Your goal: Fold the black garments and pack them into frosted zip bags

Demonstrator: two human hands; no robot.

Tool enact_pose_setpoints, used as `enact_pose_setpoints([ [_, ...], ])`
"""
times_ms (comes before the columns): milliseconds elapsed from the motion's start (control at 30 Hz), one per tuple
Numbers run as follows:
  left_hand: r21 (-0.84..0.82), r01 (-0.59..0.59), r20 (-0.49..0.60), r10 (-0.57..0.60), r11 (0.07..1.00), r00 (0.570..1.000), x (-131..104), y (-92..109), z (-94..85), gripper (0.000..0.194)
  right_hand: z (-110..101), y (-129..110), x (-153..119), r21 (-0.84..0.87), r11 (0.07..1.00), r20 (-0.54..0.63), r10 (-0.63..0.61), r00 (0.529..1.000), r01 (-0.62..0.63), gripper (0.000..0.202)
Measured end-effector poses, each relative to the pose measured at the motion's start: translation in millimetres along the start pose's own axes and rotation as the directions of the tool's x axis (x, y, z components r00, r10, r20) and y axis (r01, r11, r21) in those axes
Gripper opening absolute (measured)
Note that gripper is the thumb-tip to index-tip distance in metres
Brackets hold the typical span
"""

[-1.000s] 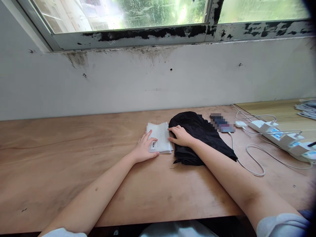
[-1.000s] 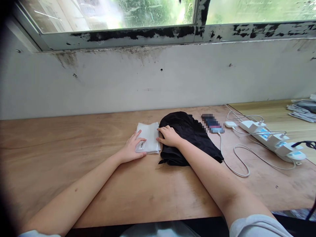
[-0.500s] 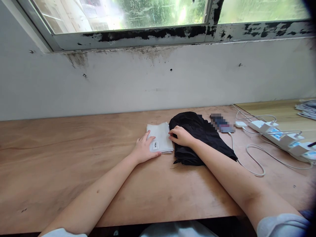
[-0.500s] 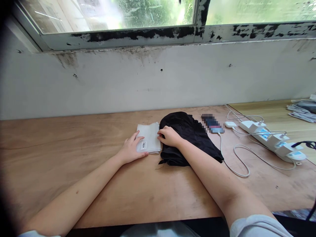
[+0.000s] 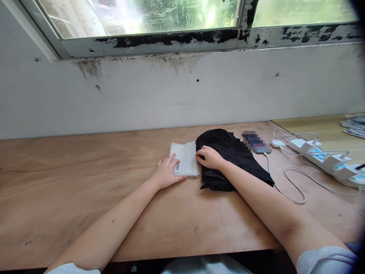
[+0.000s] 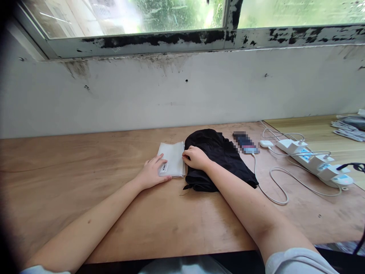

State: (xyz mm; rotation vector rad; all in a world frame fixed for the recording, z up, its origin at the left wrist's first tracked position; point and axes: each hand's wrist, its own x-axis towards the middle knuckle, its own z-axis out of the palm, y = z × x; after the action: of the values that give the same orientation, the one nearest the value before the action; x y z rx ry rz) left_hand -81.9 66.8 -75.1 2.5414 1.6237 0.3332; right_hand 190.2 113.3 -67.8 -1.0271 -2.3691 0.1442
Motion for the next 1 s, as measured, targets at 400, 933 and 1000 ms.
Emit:
enact_pose_setpoints([
  [400,0.007,0.015,-0.066,-0.014,1.0,0.998,-6.4,11.5,1.2,0.08,-0.5,-1.5,-4.9,0.075,0.995,0.025,-0.066,0.998,0.064,0.018],
  [933,0.068,0.022,-0.04,-0.019,0.997,0.999,-6.6,22.3,4.2,0.071,0.6,-2.0,-1.6,-0.006,0.999,0.068,-0.043,0.997,0.044,0.017],
  [1000,0.018,0.036,0.055,-0.037,0.999,0.998,-5.0,20.3,5.6,0.077,0.2,-2.8,-1.0,-0.115,0.993,0.008,0.026,1.0,-0.025,0.017],
])
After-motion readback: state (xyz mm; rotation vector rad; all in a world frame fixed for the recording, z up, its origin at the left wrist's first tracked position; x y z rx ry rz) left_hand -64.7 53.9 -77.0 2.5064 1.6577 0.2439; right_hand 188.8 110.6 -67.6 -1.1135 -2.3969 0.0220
